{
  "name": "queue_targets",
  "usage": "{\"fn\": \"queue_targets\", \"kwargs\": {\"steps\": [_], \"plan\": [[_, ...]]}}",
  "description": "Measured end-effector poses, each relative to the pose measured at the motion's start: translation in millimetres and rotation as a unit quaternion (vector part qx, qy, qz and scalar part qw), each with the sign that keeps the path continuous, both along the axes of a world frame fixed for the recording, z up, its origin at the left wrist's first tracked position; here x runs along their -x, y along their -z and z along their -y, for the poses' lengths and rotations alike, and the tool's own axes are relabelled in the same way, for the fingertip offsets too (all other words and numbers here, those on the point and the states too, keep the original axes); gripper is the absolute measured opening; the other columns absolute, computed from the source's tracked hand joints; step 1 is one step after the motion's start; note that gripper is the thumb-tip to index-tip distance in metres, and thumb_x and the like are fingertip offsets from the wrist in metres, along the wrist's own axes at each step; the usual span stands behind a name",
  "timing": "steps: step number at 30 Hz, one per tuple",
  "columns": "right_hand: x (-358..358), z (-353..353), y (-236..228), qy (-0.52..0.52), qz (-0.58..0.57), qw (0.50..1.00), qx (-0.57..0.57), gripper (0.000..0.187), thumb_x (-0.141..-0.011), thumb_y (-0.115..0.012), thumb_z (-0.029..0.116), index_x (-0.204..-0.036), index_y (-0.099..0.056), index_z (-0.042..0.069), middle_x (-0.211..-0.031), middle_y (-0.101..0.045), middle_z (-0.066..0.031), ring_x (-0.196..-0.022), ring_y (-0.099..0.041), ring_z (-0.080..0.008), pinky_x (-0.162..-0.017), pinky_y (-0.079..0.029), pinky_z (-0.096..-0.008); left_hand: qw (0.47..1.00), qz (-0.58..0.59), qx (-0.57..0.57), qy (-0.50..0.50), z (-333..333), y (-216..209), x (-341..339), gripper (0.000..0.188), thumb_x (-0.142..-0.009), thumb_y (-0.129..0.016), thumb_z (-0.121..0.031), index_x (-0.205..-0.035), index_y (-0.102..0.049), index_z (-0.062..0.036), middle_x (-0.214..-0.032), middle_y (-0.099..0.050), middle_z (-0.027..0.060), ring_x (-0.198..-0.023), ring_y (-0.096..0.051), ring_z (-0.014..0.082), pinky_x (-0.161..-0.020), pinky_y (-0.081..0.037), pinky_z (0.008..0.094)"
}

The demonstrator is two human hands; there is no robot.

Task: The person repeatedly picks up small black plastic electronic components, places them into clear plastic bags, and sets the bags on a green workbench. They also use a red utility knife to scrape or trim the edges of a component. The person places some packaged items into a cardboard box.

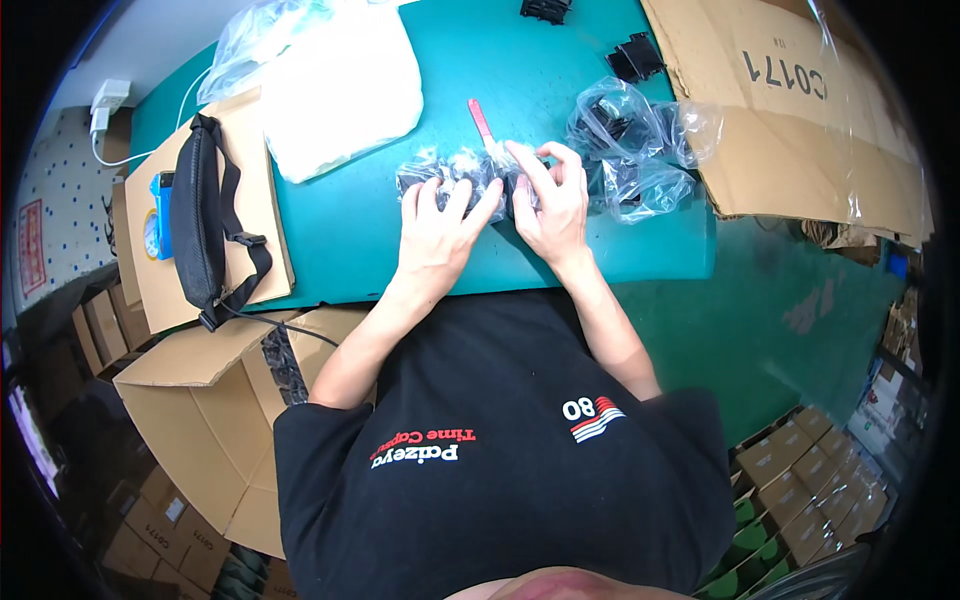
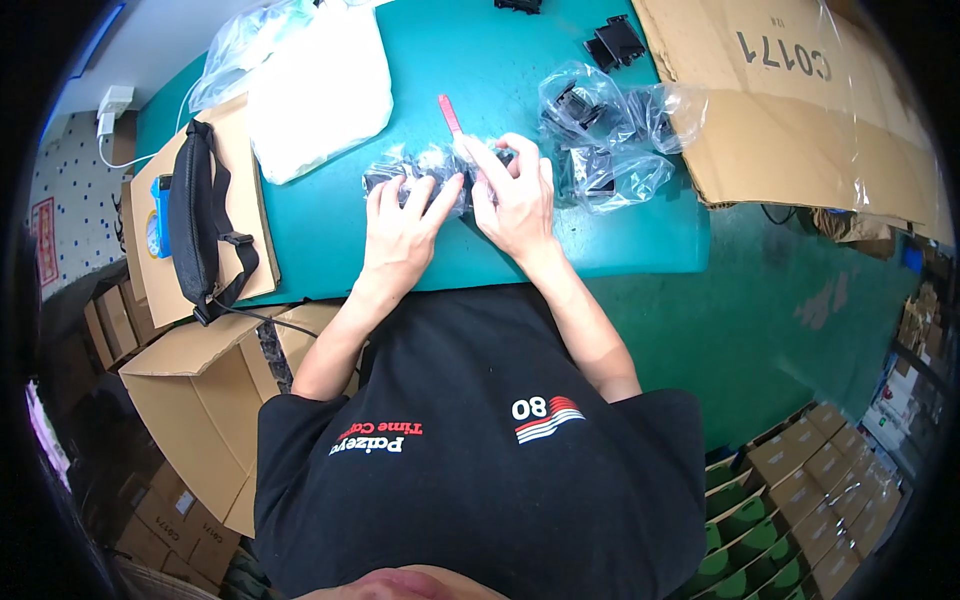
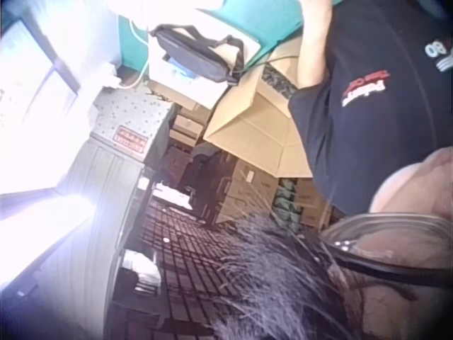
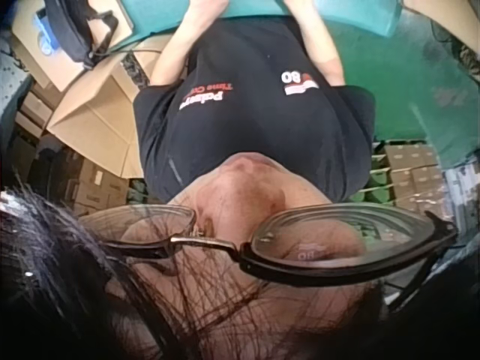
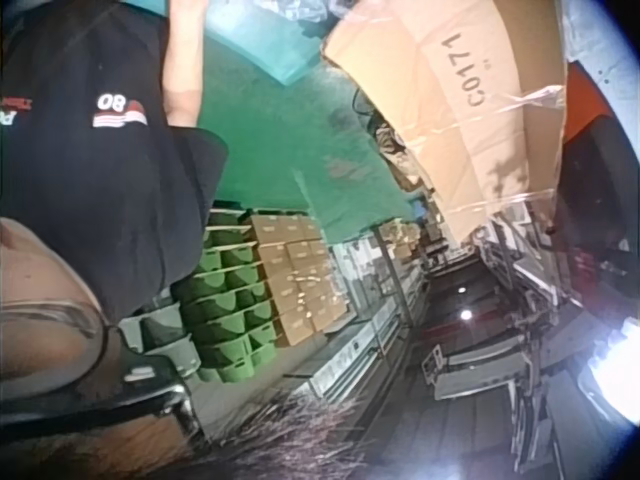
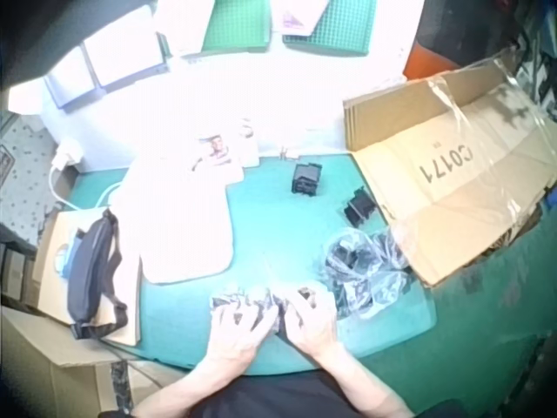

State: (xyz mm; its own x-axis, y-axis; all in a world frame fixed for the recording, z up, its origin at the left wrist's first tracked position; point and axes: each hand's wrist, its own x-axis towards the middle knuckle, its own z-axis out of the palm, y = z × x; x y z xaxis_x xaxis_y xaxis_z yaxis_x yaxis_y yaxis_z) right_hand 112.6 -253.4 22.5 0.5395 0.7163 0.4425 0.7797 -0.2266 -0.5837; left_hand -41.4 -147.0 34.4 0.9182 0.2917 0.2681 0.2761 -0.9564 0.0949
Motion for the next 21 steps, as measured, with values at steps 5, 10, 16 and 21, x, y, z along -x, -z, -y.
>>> {"fn": "queue_targets", "kwargs": {"steps": [5,10,16,21], "plan": [[-5,-9,-4,-0.012,0.112,0.993,-0.041,0.034,-0.078,-0.068,0.007,-0.111,-0.072,0.008,-0.115,-0.063,-0.0122,-0.086,-0.057,-0.0282,-0.083,-0.045,-0.0424,1.0,-0.019,0.023,0.01,0,-4,1,0.057,-0.085,-0.062,-0.011,-0.141,-0.058,-0.0226,-0.11,-0.06,0.0076,-0.11,-0.056,0.0377,-0.089,-0.047,0.0463],[-8,-10,17,-0.05,-0.055,0.993,-0.091,0.008,-0.086,-0.063,0.004,-0.093,-0.064,0.001,-0.096,-0.063,-0.0132,-0.091,-0.057,-0.0342,-0.093,-0.046,-0.049,0.998,-0.016,0.061,0.015,-2,-2,0,0.056,-0.086,-0.066,-0.016,-0.141,-0.057,-0.0223,-0.107,-0.06,0.0075,-0.107,-0.056,0.0382,-0.087,-0.046,0.0467],[7,-17,13,0.05,-0.237,0.967,-0.081,0.013,-0.097,-0.053,0.008,-0.1,-0.063,-0.001,-0.087,-0.061,-0.0162,-0.088,-0.059,-0.034,-0.083,-0.048,-0.0441,0.997,0.006,0.078,0.006,4,-5,-5,0.054,-0.088,-0.073,-0.034,-0.139,-0.059,-0.024,-0.109,-0.06,0.0092,-0.107,-0.056,0.042,-0.084,-0.048,0.0474],[2,-20,11,0.015,-0.14,0.987,-0.074,0.018,-0.097,-0.053,0.009,-0.108,-0.065,0.0,-0.095,-0.064,-0.0167,-0.093,-0.061,-0.0339,-0.083,-0.049,-0.0434,0.996,0.018,0.08,-0.034,16,7,-16,0.048,-0.085,-0.072,-0.038,-0.131,-0.062,-0.0283,-0.098,-0.06,0.0058,-0.093,-0.056,0.0369,-0.073,-0.045,0.0467]]}}
